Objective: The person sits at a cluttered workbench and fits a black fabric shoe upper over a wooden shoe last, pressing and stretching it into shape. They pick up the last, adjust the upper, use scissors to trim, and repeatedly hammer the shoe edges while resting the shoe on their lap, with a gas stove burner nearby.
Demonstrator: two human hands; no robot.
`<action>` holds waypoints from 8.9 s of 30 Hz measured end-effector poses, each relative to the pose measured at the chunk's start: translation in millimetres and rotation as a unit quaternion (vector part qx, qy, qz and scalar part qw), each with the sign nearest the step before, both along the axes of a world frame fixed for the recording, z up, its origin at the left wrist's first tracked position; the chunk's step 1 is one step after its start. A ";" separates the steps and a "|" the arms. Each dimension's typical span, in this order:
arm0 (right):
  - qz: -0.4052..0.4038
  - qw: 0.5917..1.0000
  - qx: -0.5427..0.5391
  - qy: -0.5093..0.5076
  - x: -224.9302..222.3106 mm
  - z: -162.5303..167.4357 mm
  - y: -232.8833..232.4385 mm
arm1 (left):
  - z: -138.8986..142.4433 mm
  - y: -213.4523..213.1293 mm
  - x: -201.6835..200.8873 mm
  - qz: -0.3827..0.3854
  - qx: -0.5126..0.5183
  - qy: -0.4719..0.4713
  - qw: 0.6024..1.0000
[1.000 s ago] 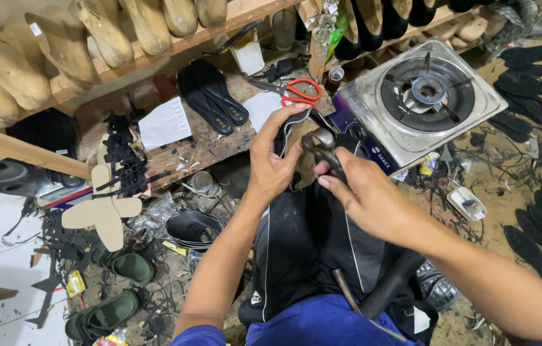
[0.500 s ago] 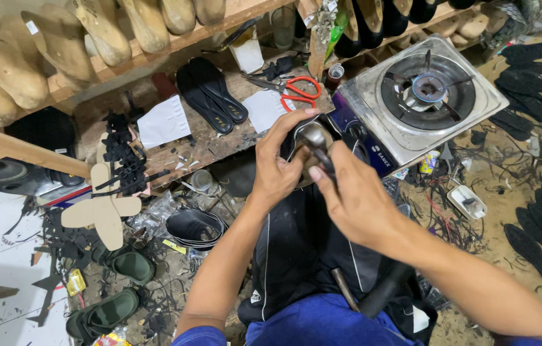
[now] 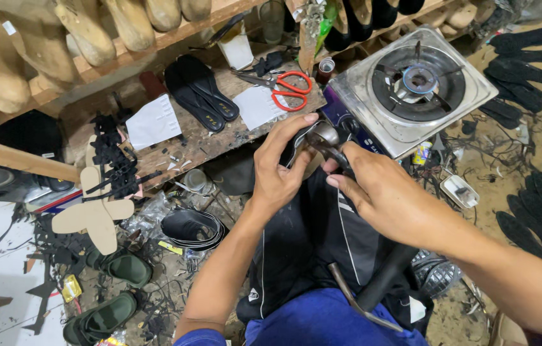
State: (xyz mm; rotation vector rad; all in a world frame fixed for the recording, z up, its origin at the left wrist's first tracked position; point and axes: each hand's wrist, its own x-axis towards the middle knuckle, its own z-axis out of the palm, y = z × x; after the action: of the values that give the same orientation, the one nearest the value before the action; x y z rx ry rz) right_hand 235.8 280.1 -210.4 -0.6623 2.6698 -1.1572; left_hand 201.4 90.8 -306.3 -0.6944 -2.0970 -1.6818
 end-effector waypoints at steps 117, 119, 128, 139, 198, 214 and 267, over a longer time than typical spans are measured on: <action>0.024 0.912 -0.009 -0.409 47.9 -139.8 44.5 | -153.9 6.6 25.4 -0.087 0.147 -0.424 0.890; 0.150 0.943 -0.027 -0.295 76.5 -146.1 53.3 | -150.8 13.5 42.3 -0.017 0.123 -0.417 0.900; -0.114 0.671 -0.628 -0.377 101.6 -159.4 41.8 | -65.1 6.9 38.6 -0.245 0.541 -0.278 0.755; -0.194 0.962 -0.191 0.010 123.4 -100.7 38.9 | -57.9 35.4 65.0 -0.073 0.350 -0.285 0.889; -0.175 0.753 -0.548 -0.320 120.1 -233.0 76.8 | -137.1 -4.5 159.6 -0.102 0.409 -0.467 0.778; -0.112 0.715 -0.584 -0.368 110.1 -244.6 70.0 | -162.5 1.3 155.2 -0.204 0.492 -0.508 0.678; -0.096 0.779 -0.487 -0.385 68.5 -197.6 60.7 | -86.9 31.2 0.3 -0.015 -0.150 -0.003 0.989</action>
State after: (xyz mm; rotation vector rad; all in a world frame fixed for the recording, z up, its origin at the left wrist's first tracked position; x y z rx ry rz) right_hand 304.3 340.8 -408.0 0.0651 1.3476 -2.2425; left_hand 201.7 122.0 -393.2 -0.8127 -2.3826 -1.3967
